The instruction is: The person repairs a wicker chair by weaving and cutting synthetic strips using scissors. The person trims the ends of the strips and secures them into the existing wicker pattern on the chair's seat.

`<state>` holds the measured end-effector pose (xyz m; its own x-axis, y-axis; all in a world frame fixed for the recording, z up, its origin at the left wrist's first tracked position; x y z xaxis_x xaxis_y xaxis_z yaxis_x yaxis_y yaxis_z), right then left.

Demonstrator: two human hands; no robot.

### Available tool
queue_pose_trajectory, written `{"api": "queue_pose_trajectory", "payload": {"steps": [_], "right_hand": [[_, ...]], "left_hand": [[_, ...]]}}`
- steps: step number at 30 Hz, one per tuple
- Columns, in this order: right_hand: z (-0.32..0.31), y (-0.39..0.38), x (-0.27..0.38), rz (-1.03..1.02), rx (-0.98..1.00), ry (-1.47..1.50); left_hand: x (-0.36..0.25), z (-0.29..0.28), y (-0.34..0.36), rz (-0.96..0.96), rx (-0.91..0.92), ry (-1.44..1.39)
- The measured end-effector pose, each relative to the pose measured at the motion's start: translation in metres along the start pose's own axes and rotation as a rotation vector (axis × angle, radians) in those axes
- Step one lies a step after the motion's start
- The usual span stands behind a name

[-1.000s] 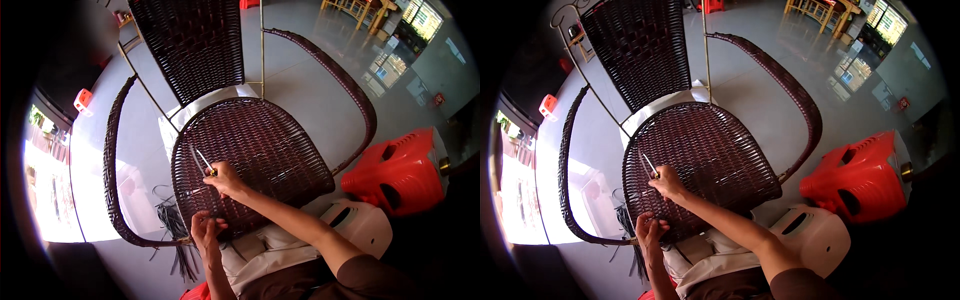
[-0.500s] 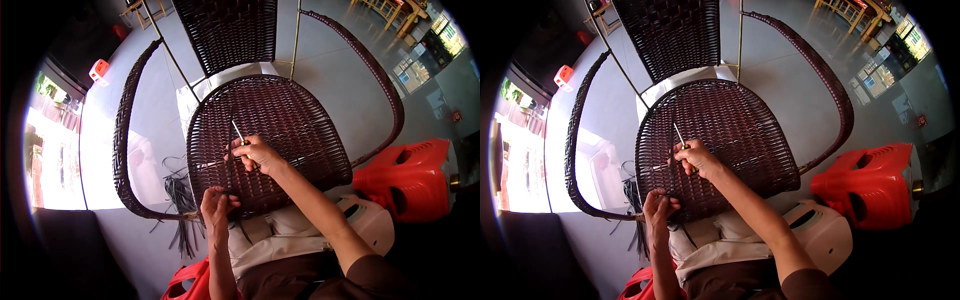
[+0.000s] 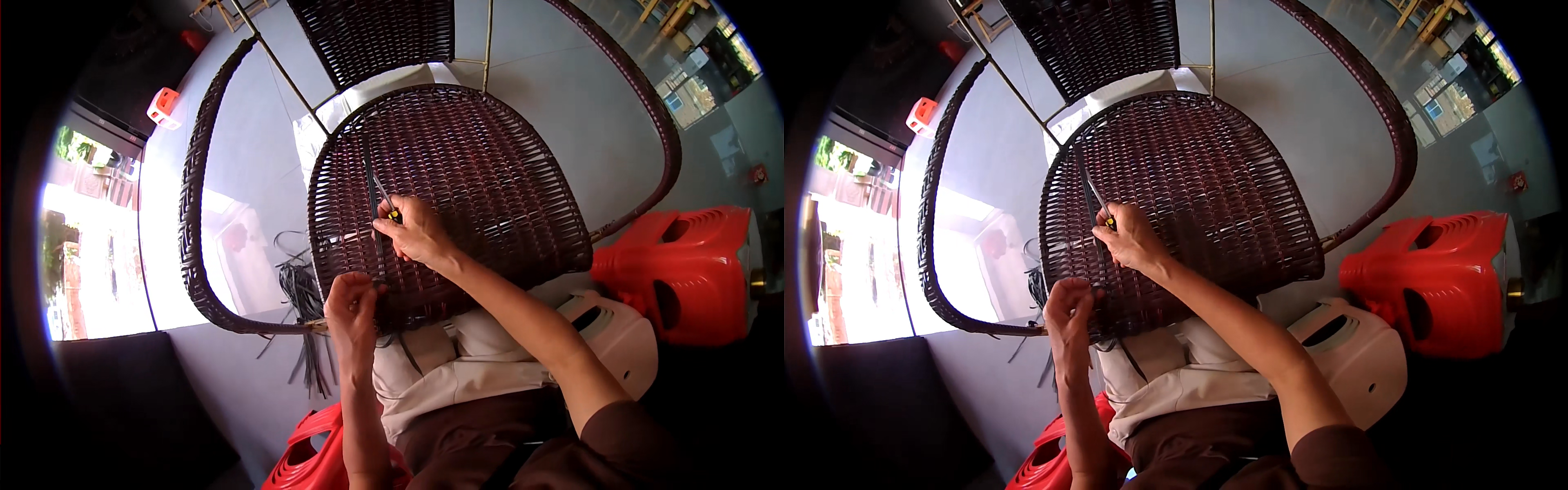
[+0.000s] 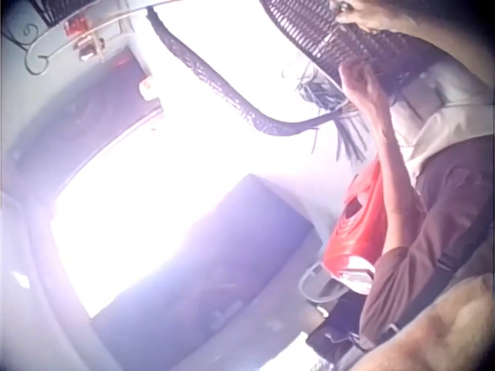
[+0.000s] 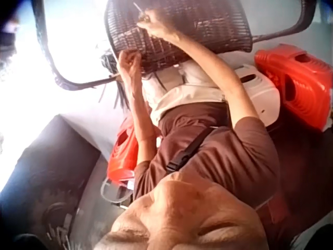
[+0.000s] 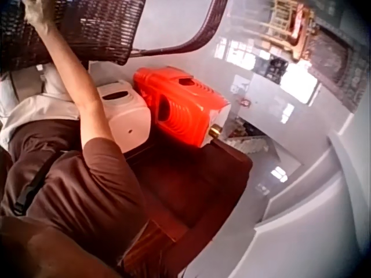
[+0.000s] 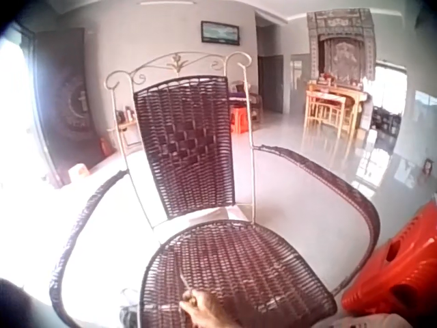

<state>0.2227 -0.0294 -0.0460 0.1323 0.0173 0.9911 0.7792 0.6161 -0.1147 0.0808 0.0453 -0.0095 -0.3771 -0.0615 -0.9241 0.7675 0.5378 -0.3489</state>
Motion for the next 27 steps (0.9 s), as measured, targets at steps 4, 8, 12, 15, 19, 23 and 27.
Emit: {"api": "queue_pose_trajectory", "payload": {"steps": [4, 8, 12, 15, 19, 23, 27], "right_hand": [[0.0, -0.001, 0.006, -0.066, -0.067, -0.037], [0.001, 0.01, 0.005, -0.072, -0.11, 0.078], [-0.002, 0.026, 0.012, -0.092, -0.14, 0.063], [-0.001, 0.033, 0.017, -0.162, -0.133, 0.041], [-0.002, 0.04, 0.027, -0.162, -0.161, 0.021], [0.003, 0.047, 0.031, -0.179, -0.138, 0.011], [0.004, 0.047, 0.032, -0.178, -0.14, 0.04]], "left_hand": [[0.005, 0.002, 0.001, 0.001, 0.024, -0.035], [0.003, 0.003, -0.001, 0.038, -0.026, -0.035], [0.004, 0.003, 0.0, 0.092, -0.038, -0.069], [0.002, 0.0, -0.002, 0.118, -0.115, 0.042], [-0.006, 0.0, 0.0, 0.18, -0.227, 0.205], [-0.002, -0.001, 0.006, 0.155, -0.232, 0.193], [0.005, -0.004, 0.009, 0.139, -0.179, 0.173]]}}
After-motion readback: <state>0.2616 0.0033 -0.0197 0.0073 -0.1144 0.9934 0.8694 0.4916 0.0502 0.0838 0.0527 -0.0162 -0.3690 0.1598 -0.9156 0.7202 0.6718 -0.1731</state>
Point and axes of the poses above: each hand's wrist, its own y-axis towards the middle knuckle, its own z-axis out of the palm, x = y × z, the point moved 7 cm from there along y, towards the middle knuckle, and after that the axes turned 7 degrees about -z, right-handed, at the moved point
